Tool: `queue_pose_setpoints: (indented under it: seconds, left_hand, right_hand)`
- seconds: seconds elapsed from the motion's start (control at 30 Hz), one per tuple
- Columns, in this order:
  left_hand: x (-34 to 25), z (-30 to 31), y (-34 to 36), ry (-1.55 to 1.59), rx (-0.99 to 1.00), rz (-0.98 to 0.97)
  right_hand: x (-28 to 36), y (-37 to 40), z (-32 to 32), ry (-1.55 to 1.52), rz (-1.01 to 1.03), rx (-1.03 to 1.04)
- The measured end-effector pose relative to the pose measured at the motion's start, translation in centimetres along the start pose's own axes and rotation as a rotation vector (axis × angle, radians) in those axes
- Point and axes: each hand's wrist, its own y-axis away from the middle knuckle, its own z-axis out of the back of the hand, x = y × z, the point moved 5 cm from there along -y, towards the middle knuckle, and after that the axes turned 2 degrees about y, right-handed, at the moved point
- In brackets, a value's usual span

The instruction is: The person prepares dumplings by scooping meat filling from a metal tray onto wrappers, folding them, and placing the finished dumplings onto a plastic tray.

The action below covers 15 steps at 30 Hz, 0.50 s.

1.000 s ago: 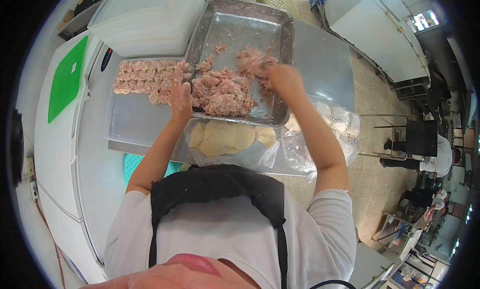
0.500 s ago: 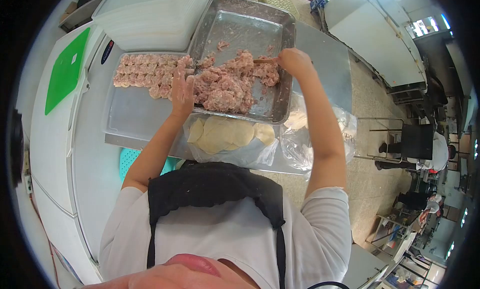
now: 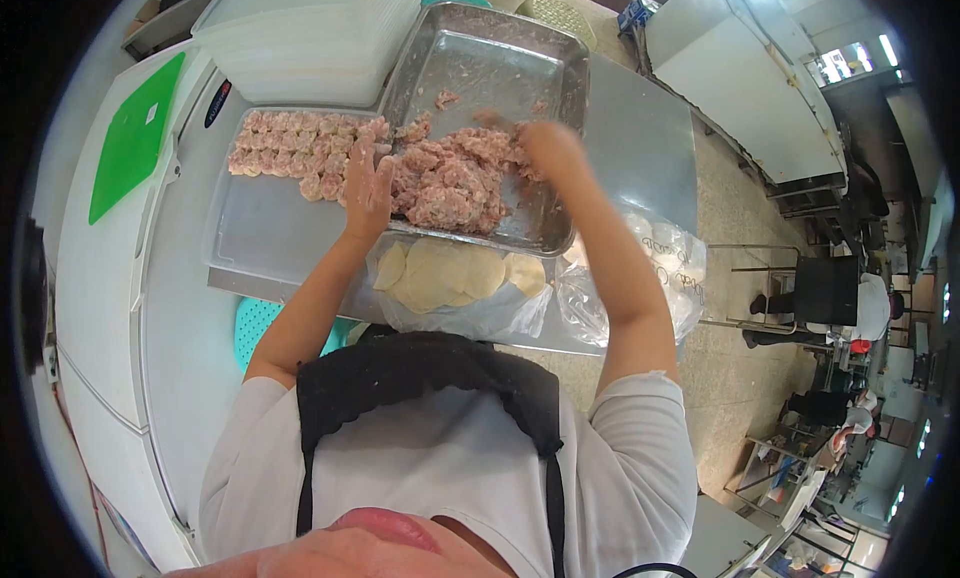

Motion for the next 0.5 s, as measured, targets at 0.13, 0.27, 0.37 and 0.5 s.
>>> queue_pose_setpoints:
  seconds: [0.13,0.27,0.37,0.5]
  left_hand:
    - [0.1,-0.2,-0.1,0.01,0.007,-0.003]
    - [0.4,-0.3,-0.2,0.085,-0.017,-0.013]
    - [0.3,-0.1,-0.2,0.089,-0.017,-0.057]
    - [-0.2,0.0,-0.2,0.099,-0.02,-0.05]
  right_hand:
    - [4.5,2.2,3.6,0.217,0.227,0.16]
    - [-2.0,1.3,8.1,0.359,0.103,0.13]
    - [-3.9,3.0,4.0,0.285,-0.03,0.098]
    - [6.8,6.2,0.9,0.148,-0.028,0.253]
